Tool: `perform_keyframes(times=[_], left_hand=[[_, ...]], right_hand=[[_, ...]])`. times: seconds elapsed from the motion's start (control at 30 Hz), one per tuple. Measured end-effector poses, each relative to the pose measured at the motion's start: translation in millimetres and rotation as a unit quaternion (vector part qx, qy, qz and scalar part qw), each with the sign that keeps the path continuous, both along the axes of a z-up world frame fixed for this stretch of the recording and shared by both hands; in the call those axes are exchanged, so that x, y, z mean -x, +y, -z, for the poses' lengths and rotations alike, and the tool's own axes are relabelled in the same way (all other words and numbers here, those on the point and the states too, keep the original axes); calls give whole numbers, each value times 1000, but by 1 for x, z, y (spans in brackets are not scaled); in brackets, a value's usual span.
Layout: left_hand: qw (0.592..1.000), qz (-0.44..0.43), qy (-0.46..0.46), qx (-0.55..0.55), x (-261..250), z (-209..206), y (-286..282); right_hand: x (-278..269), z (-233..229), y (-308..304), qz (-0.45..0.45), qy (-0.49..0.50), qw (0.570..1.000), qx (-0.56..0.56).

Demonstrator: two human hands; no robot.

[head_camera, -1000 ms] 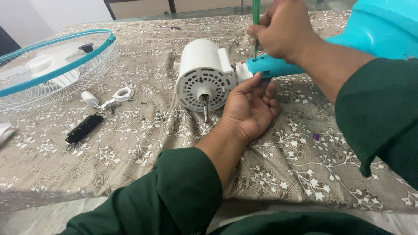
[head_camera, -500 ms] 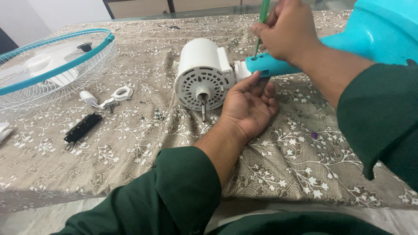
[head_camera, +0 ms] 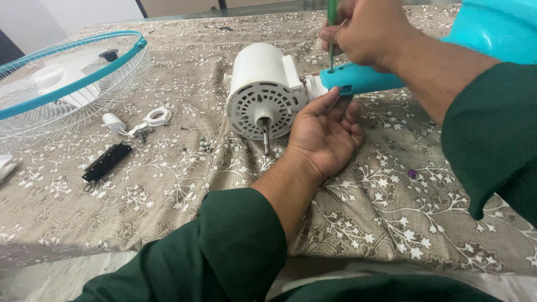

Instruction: The person attaches the fan motor to the blue fan housing, secures it with a screwdriver, and installs a white plastic cap and a nut onto the motor shaft. The person uses a green screwdriver to tighten the screw and nut.

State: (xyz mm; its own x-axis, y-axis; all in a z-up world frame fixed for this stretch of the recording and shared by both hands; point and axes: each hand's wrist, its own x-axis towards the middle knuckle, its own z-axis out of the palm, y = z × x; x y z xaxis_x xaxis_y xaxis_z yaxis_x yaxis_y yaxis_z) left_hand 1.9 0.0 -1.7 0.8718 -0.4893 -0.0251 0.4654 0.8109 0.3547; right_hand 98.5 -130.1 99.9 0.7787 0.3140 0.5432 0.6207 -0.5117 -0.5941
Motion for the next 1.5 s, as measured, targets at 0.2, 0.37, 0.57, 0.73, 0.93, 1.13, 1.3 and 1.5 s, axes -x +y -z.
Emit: perform_keyframes(times=[0.2, 0.37, 0.57, 0.73, 0.93, 1.13, 1.3, 1.5], left_hand=[[1000, -4, 15, -4, -4, 3, -2], [1000, 7, -5, 15, -7, 6, -1], [1000, -6, -18, 7, -5, 3, 0], [1000, -3, -2, -3, -3, 0, 1], [999, -19, -1, -36, -2, -2, -1], [975, 1, -161, -157, -7, 12, -16], [873, -76, -376, -301, 6, 19, -43], [551, -195, -465, -665, 44, -9, -39]], right_hand=[[-2, 5, -2, 100, -33, 993, 55], [4, 17, 9, 213, -238, 940, 119], [35, 18, 4, 123, -302, 945, 23], [82, 20, -11, 23, -334, 941, -48], [126, 46, -30, 15, -150, 973, -176], [136, 92, -45, 72, 56, 940, -328], [118, 105, -58, 117, 49, 920, -371], [115, 106, -61, 88, 89, 906, -403]])
